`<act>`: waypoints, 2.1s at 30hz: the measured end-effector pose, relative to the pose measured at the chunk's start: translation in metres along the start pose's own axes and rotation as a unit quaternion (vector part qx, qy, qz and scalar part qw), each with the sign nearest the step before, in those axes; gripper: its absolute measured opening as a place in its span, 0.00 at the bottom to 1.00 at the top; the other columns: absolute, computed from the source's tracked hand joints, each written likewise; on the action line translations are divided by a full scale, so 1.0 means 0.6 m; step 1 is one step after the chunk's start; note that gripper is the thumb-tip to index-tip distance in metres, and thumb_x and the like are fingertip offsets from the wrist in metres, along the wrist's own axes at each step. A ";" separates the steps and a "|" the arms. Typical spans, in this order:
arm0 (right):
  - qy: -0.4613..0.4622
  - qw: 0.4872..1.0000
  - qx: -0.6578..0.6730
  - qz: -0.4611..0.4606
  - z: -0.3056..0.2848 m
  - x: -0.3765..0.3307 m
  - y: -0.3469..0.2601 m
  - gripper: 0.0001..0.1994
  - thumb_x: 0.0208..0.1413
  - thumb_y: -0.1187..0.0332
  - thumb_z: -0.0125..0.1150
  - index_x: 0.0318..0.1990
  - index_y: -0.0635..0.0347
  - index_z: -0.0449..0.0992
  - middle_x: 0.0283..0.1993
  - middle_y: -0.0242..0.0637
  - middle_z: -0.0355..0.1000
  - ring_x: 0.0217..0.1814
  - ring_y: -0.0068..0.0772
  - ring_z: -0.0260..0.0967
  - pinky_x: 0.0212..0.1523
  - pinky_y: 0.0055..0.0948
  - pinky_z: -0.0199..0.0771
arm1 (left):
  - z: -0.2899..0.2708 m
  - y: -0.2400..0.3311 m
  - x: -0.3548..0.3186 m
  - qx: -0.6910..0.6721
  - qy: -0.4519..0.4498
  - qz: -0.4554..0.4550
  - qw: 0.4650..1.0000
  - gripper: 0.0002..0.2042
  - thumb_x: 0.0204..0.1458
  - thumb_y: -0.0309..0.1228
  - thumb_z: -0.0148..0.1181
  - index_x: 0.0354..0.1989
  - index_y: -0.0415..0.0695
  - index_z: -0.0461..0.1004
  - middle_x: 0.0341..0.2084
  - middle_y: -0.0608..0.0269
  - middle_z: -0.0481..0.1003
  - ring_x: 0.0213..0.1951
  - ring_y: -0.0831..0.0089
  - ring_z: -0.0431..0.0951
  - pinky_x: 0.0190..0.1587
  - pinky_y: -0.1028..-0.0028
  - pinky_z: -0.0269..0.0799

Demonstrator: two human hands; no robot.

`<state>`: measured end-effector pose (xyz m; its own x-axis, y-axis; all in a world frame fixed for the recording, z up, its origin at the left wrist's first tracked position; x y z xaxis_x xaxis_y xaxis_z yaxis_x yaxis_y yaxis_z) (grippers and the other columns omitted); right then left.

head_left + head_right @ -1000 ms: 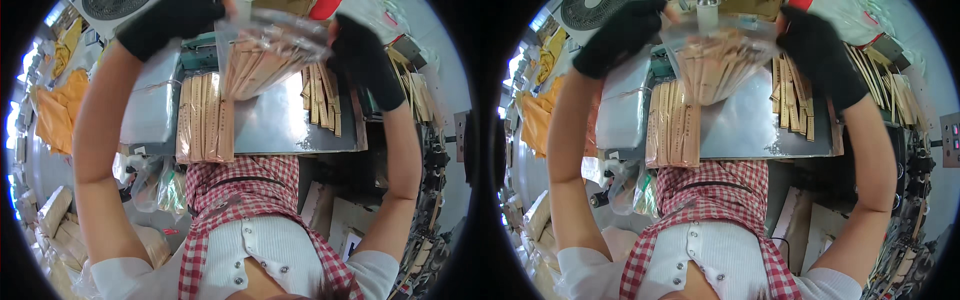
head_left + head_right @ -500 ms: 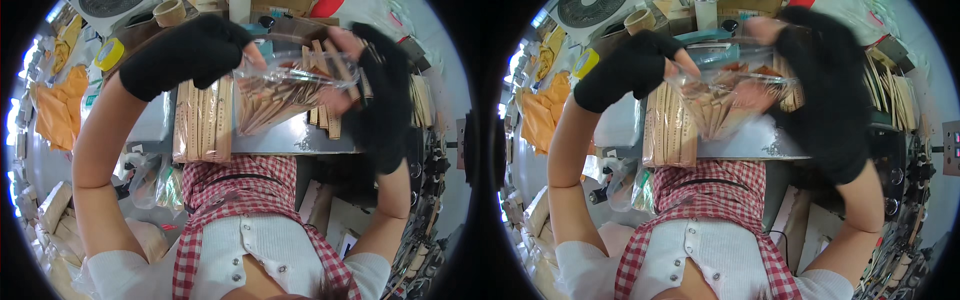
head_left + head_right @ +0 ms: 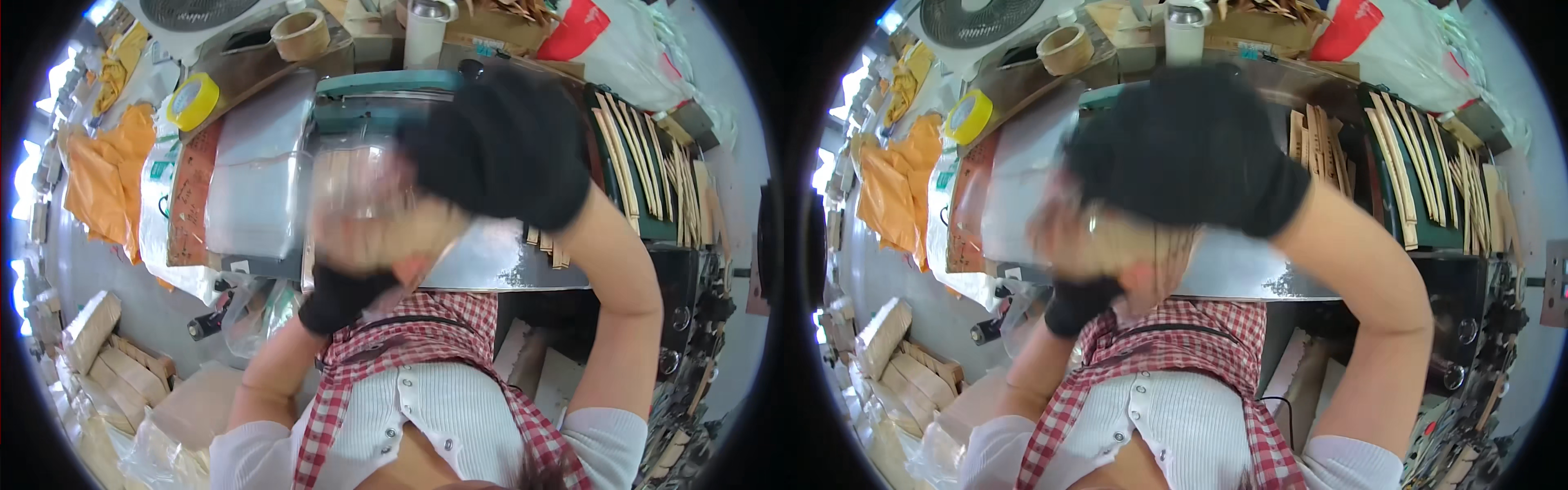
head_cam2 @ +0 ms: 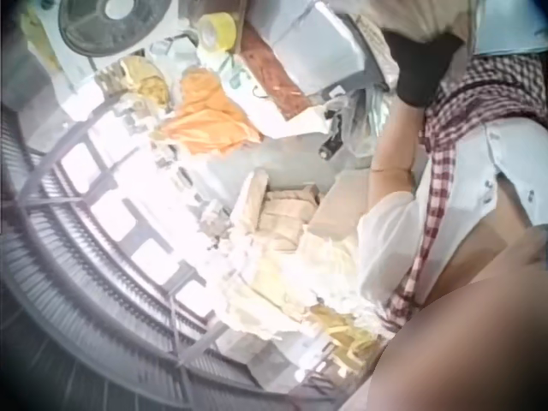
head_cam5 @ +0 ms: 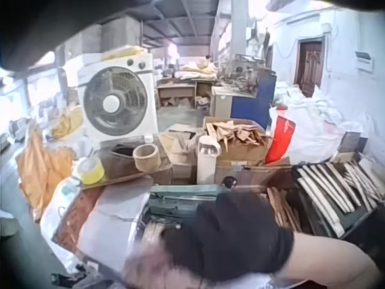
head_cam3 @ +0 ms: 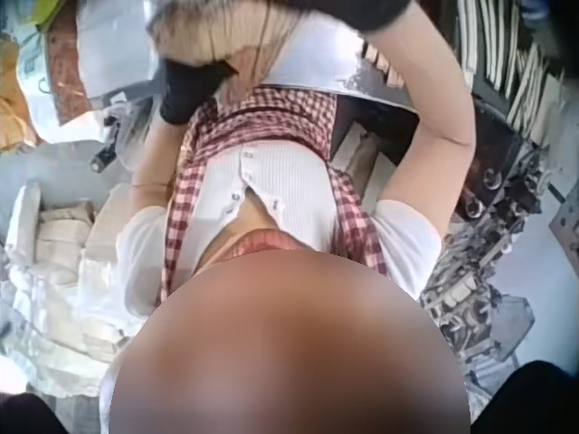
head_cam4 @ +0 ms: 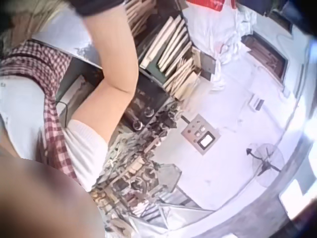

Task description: Bundling and packaging thin wooden sticks into plastic bags using a heat sealer.

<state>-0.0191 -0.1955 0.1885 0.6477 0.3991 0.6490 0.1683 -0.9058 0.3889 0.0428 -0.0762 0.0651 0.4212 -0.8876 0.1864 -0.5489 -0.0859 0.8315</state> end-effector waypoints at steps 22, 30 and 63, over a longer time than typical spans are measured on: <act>0.108 0.901 0.002 0.419 0.300 -0.309 0.146 0.22 0.61 0.56 0.50 0.56 0.62 0.66 0.53 0.48 0.65 0.54 0.48 0.63 0.55 0.41 0.63 | 0.044 -0.301 0.217 -0.364 -0.060 -0.219 0.903 0.20 0.46 0.27 0.64 0.50 0.40 0.71 0.35 0.62 0.77 0.35 0.73 0.79 0.41 0.74 0.76; 0.159 0.923 -0.010 0.351 0.324 -0.320 0.128 0.27 0.61 0.56 0.48 0.62 0.61 0.52 0.53 0.51 0.62 0.54 0.51 0.59 0.56 0.47 0.58 | -0.046 -0.355 0.011 -0.237 0.161 -0.292 0.913 0.23 0.48 0.29 0.66 0.51 0.37 0.65 0.40 0.62 0.74 0.42 0.77 0.73 0.45 0.77 0.70; -0.028 0.201 0.761 0.616 0.331 -0.330 -0.252 0.35 0.54 0.50 0.60 0.61 0.68 0.60 0.56 0.45 0.67 0.55 0.41 0.68 0.57 0.39 0.70 | 0.074 -0.344 -0.098 -0.295 0.083 -0.205 0.929 0.45 0.34 0.39 0.75 0.62 0.39 0.59 0.53 0.54 0.68 0.57 0.66 0.67 0.57 0.69 0.64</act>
<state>-0.0252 -0.1659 -0.1289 0.8951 -0.2260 -0.3843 -0.1398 0.6762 -0.7233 0.0991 -0.0263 -0.1408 0.6398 -0.7492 -0.1714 0.1536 -0.0939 0.9837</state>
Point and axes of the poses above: each hand's wrist, its own x-axis towards the middle knuckle, its own z-axis out of the palm, y = z × x, the point moved 8 cm from there along x, towards the middle knuckle
